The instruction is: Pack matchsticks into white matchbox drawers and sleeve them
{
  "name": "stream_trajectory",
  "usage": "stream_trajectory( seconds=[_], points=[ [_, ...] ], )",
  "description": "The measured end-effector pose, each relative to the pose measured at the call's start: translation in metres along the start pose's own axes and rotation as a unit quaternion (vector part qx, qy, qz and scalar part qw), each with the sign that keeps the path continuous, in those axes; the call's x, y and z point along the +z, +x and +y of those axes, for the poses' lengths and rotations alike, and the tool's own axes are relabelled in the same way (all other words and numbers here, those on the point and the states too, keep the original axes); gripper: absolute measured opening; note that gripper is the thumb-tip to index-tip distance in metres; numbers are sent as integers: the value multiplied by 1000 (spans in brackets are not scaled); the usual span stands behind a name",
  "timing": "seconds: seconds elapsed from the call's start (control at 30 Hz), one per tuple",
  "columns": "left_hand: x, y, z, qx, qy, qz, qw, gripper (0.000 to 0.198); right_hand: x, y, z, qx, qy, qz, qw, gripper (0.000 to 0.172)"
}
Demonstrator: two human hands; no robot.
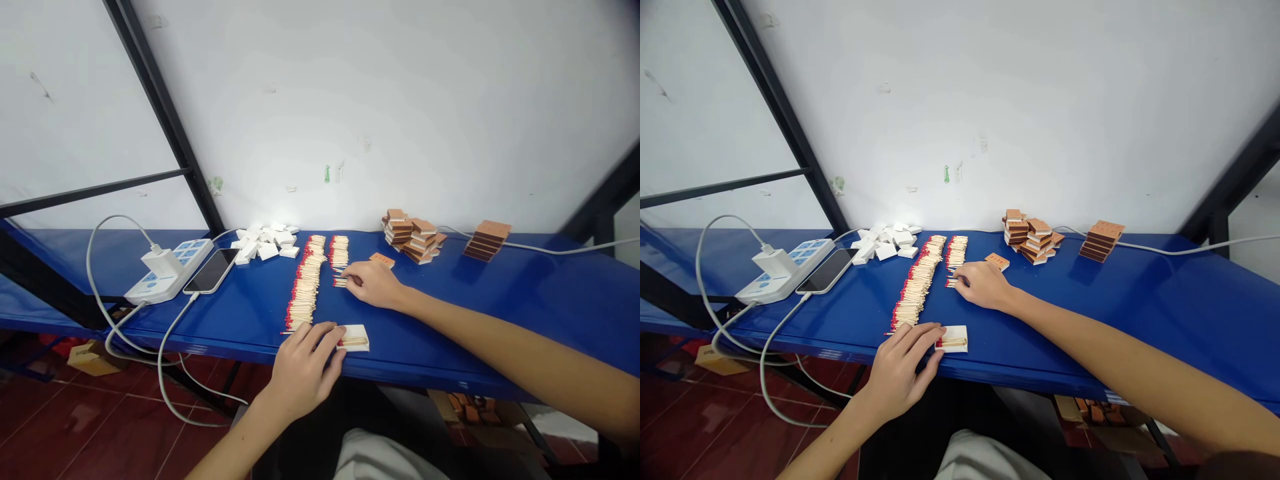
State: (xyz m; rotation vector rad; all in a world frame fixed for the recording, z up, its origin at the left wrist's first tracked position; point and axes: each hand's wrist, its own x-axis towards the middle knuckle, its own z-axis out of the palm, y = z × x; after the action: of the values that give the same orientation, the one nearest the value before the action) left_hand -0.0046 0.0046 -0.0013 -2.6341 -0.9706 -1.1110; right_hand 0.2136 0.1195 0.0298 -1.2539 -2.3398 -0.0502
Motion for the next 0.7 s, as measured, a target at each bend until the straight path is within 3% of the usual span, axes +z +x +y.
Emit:
stream_trajectory(
  seconds=[0.3, 0.7],
  points=[
    [0, -1, 0, -3, -1, -2, 1000, 26, -2, 3, -3, 63, -37, -48, 996, 36],
    [0, 0, 1, -4, 4, 2, 1000, 26, -3, 3, -1, 23, -29, -47, 998, 33]
  ],
)
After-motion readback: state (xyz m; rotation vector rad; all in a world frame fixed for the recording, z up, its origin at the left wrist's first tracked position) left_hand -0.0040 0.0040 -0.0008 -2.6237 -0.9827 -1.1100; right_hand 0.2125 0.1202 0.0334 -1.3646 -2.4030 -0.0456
